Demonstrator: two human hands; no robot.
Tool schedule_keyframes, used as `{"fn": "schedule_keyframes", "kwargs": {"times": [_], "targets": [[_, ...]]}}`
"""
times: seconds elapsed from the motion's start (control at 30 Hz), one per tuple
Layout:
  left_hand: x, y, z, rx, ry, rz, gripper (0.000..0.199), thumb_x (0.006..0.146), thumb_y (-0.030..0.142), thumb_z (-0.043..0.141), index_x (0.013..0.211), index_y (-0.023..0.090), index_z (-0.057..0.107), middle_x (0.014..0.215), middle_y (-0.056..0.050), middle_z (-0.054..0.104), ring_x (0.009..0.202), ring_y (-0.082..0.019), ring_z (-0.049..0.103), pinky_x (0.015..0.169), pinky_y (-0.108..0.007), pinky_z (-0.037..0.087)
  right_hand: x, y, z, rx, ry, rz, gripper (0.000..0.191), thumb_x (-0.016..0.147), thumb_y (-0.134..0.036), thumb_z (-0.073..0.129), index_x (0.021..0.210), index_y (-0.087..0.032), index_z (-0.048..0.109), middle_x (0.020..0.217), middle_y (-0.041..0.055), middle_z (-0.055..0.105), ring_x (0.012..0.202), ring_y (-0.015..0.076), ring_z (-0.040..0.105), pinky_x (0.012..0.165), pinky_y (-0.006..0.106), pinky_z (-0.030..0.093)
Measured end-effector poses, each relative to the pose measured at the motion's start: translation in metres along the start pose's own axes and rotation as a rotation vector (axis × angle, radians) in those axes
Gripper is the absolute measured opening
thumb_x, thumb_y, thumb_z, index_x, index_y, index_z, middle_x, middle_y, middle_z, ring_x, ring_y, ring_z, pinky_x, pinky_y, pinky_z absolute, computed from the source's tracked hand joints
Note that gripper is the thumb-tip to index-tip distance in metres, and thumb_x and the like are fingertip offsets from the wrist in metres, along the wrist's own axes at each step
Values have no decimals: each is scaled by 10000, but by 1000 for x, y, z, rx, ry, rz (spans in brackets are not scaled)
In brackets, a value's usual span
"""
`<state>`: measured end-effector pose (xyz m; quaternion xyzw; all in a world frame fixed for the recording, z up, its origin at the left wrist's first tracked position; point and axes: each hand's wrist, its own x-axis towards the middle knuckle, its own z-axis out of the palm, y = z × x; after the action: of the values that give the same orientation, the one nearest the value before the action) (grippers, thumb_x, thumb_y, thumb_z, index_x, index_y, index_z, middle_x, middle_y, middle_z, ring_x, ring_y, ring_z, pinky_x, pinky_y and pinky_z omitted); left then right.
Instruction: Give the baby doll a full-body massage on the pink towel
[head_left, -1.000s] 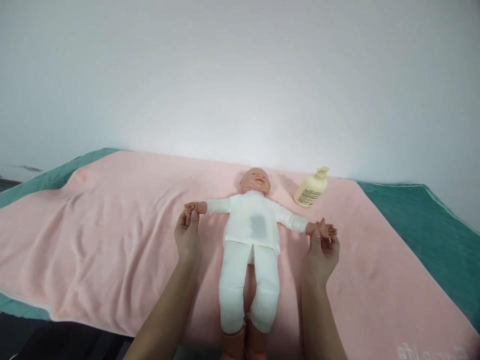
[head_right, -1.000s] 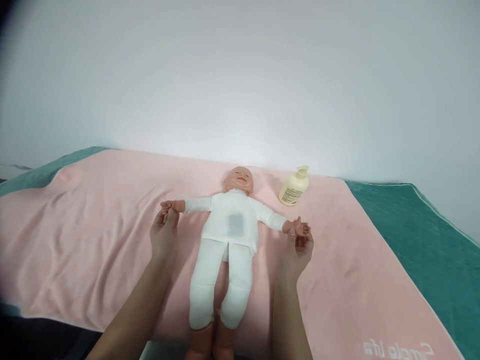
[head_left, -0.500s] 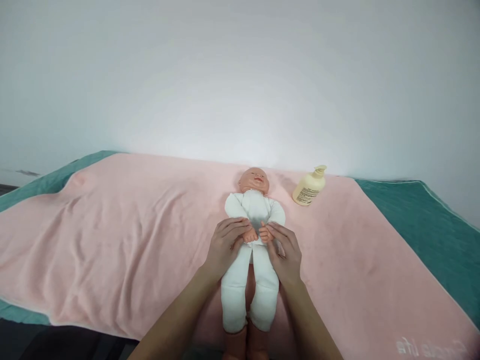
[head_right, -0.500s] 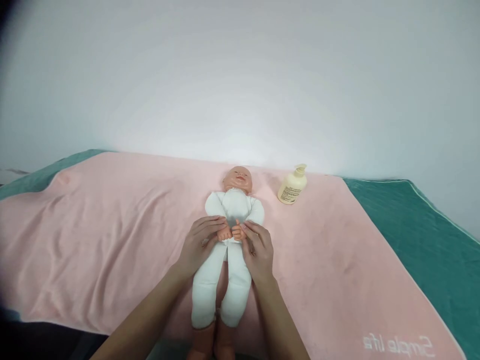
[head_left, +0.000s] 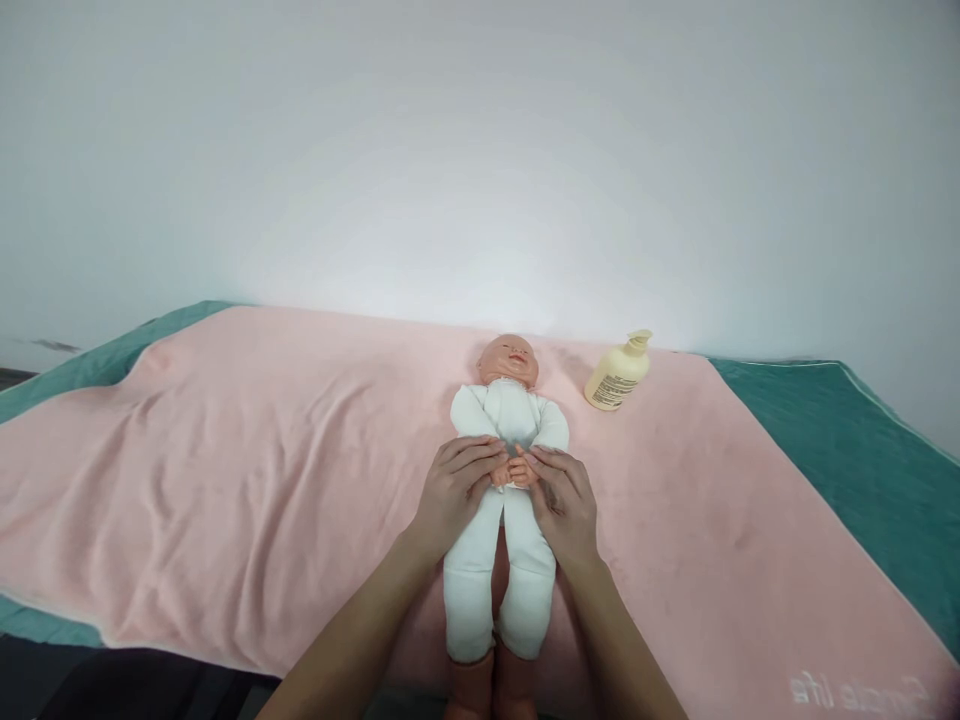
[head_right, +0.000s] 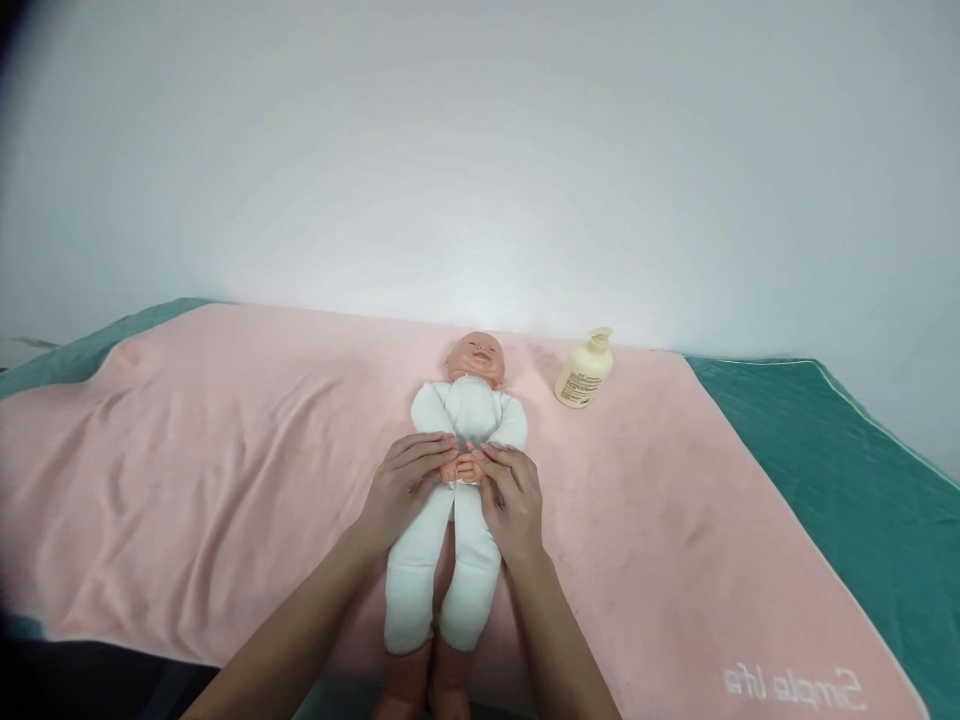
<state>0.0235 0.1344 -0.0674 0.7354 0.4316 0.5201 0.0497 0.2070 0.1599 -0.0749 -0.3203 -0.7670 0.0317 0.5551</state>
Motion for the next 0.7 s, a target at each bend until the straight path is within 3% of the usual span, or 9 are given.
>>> {"fn": "schedule_keyframes", "kwargs": {"times": [0.1, 0.2, 0.3, 0.37, 0.47, 0.57, 0.7], "targets": [[0, -3, -6, -162, 54, -107, 256, 853, 123, 617, 1075, 230, 686, 1141, -46, 695, 1124, -207, 602, 1001, -421, 451, 1, 0, -3, 83, 119, 209, 262, 842, -136, 631, 1082, -237, 656, 1058, 63, 661, 1017, 204, 629, 918, 431, 524], [0, -5, -18, -388, 204, -363, 225, 824, 192, 671, 1046, 215, 692, 1142, -63, 690, 1108, -225, 616, 998, -418, 461, 6, 2, -8, 177, 348, 499, 270, 806, -218, 686, 1071, -205, 641, 1052, 58, 665, 1023, 214, 635, 963, 468, 491], [1, -12, -28, -553, 476, -621, 274, 802, 261, 712, 1064, 185, 686, 1121, -76, 694, 1089, -228, 628, 993, -397, 472, 9, 11, -16, 324, 545, 654, 407, 741, -270, 746, 1116, -193, 610, 1154, 67, 640, 1120, 232, 608, 1027, 492, 438], [0, -19, -31, -629, 699, -712, 279, 811, 283, 709, 1069, 183, 681, 1134, -69, 684, 1108, -208, 619, 1012, -365, 463, 7, 23, -22, 379, 630, 750, 464, 723, -300, 758, 1143, -192, 593, 1255, 82, 599, 1190, 235, 568, 1050, 468, 422], [-3, -31, -34, -769, 934, -841, 197, 863, 285, 660, 1038, 196, 682, 1142, -52, 666, 1119, -163, 610, 1030, -308, 455, -4, 46, -31, 433, 686, 906, 486, 729, -357, 745, 1157, -200, 576, 1350, 91, 540, 1240, 219, 527, 1041, 401, 443], [-7, -41, -35, -946, 1019, -994, 142, 926, 260, 574, 1007, 191, 669, 1128, -60, 660, 1111, -145, 615, 1013, -284, 478, -16, 67, -36, 504, 730, 1014, 473, 713, -380, 746, 1113, -201, 568, 1304, 84, 574, 1184, 202, 571, 975, 354, 501], [-9, -49, -36, -1018, 1106, -1131, 171, 958, 268, 517, 991, 150, 636, 1151, -96, 641, 1147, -159, 596, 1003, -278, 494, -23, 80, -38, 575, 745, 1041, 483, 683, -352, 754, 1098, -199, 558, 1281, 83, 584, 1162, 198, 584, 925, 327, 533]]}}
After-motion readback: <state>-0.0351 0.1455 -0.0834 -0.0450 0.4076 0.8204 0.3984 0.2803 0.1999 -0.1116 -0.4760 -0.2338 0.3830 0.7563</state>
